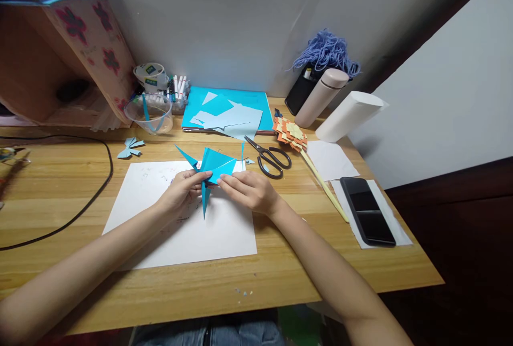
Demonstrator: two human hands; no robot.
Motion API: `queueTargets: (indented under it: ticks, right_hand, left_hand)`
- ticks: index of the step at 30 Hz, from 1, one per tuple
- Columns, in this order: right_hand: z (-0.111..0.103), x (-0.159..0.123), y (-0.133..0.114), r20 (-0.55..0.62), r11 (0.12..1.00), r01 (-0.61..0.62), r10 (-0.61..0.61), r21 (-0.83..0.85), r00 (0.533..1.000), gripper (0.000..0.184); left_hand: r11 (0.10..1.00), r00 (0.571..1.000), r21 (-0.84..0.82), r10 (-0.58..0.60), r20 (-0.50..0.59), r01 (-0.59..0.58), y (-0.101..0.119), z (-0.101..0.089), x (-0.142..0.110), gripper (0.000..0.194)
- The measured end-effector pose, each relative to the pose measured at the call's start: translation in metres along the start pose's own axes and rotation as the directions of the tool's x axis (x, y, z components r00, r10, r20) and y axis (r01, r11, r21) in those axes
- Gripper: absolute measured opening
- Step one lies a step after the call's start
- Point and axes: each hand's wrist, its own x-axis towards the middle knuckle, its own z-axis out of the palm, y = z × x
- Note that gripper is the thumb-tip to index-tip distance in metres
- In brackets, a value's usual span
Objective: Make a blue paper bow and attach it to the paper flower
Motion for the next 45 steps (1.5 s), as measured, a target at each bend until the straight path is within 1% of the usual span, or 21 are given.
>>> queueTargets:
  ticks: [8,16,18,19,20,21,22,23,24,25,26,27,28,29,31,33,36,40,42,45]
  right_hand:
    - [0.000,0.002,-0.001,-0.039,1.000,0.014,-0.013,0.010,0.999,0.020]
    - [0.002,0.002,-0.002,-0.066,1.000,0.006,-0.004,0.030,0.998,0.021]
    - [0.004,0.001,-0.003,-0.099,0.996,-0.039,0.047,0.078,0.994,0.016]
    - [0.005,0.001,-0.003,-0.128,0.987,-0.105,0.121,0.123,0.984,0.014]
    - [0.007,0.001,-0.003,-0.162,0.959,-0.215,0.246,0.187,0.956,0.014]
    - [0.008,0.002,-0.002,-0.193,0.892,-0.361,0.418,0.271,0.888,0.016]
    - [0.009,0.002,-0.001,-0.190,0.770,-0.513,0.608,0.381,0.771,0.019]
    - [0.011,0.003,0.001,-0.127,0.591,-0.633,0.773,0.501,0.621,0.021]
    - [0.012,0.003,0.003,-0.009,0.378,-0.699,0.883,0.607,0.469,0.024]
    - [0.013,0.004,0.004,0.143,0.163,-0.717,0.927,0.678,0.346,0.027]
    - [0.013,0.005,0.006,0.296,-0.020,-0.705,0.916,0.708,0.271,0.030]
    - [0.014,0.005,0.007,0.424,-0.157,-0.686,0.874,0.711,0.239,0.032]
    - [0.014,0.006,0.008,0.512,-0.247,-0.671,0.828,0.699,0.229,0.034]
    - [0.014,0.007,0.008,0.562,-0.298,-0.661,0.796,0.689,0.227,0.034]
    - [0.013,0.009,0.007,0.588,-0.326,-0.649,0.774,0.688,0.234,0.032]
    - [0.010,0.012,0.005,0.569,-0.309,-0.642,0.785,0.701,0.244,0.031]
    - [0.005,0.017,0.002,0.509,-0.246,-0.651,0.824,0.718,0.251,0.029]
    - [0.002,0.019,-0.001,0.448,-0.171,-0.658,0.850,0.733,0.278,0.027]
    - [0.002,0.019,-0.002,0.443,-0.161,-0.663,0.851,0.731,0.281,0.027]
    - [0.003,0.018,-0.003,0.451,-0.164,-0.676,0.850,0.719,0.273,0.029]
  left_hand:
    - [1.000,1.000,-0.018,-0.004,0.008,0.004,0.001,0.000,-0.001,0.021]
    - [0.999,0.999,-0.015,-0.032,-0.027,0.032,0.002,0.003,-0.001,0.025]
    - [1.000,0.999,-0.014,-0.024,-0.034,0.024,0.002,0.003,-0.001,0.027]
    - [1.000,0.999,-0.014,-0.019,-0.038,0.018,0.002,0.003,0.000,0.028]
    - [1.000,0.999,-0.016,-0.013,-0.040,0.012,0.001,0.003,0.000,0.029]
    - [1.000,0.999,-0.018,-0.006,-0.041,0.005,0.001,0.002,0.000,0.030]
    - [1.000,0.999,-0.014,-0.001,-0.039,0.000,0.001,0.002,-0.001,0.030]
    - [1.000,0.999,-0.003,0.004,-0.037,-0.004,0.000,0.002,-0.001,0.030]
    - [1.000,0.999,0.017,0.008,-0.038,-0.007,0.000,0.001,-0.001,0.030]
    - [0.999,0.999,0.044,0.013,-0.040,-0.011,-0.001,0.001,-0.001,0.030]
    - [0.997,0.999,0.076,0.017,-0.041,-0.013,-0.002,0.001,-0.002,0.030]
    - [0.994,0.999,0.107,0.021,-0.042,-0.016,-0.002,0.000,-0.002,0.031]
    - [0.991,0.999,0.129,0.026,-0.041,-0.020,-0.003,0.000,-0.002,0.031]
    - [0.990,0.999,0.142,0.029,-0.037,-0.024,-0.003,0.000,-0.002,0.031]
    - [0.988,0.999,0.151,0.029,-0.028,-0.024,-0.004,0.000,-0.002,0.031]
    - [0.988,0.999,0.151,0.025,-0.030,-0.020,-0.004,-0.001,-0.002,0.031]
    - [0.986,0.999,0.167,0.019,-0.033,-0.014,-0.003,-0.001,-0.001,0.031]
    - [0.986,0.999,0.165,0.019,-0.029,-0.014,-0.001,0.000,-0.002,0.030]
    - [0.989,1.000,0.148,0.014,-0.027,-0.009,0.000,0.002,-0.003,0.029]
    - [0.993,0.999,0.121,0.014,-0.029,-0.010,0.000,0.003,-0.004,0.029]
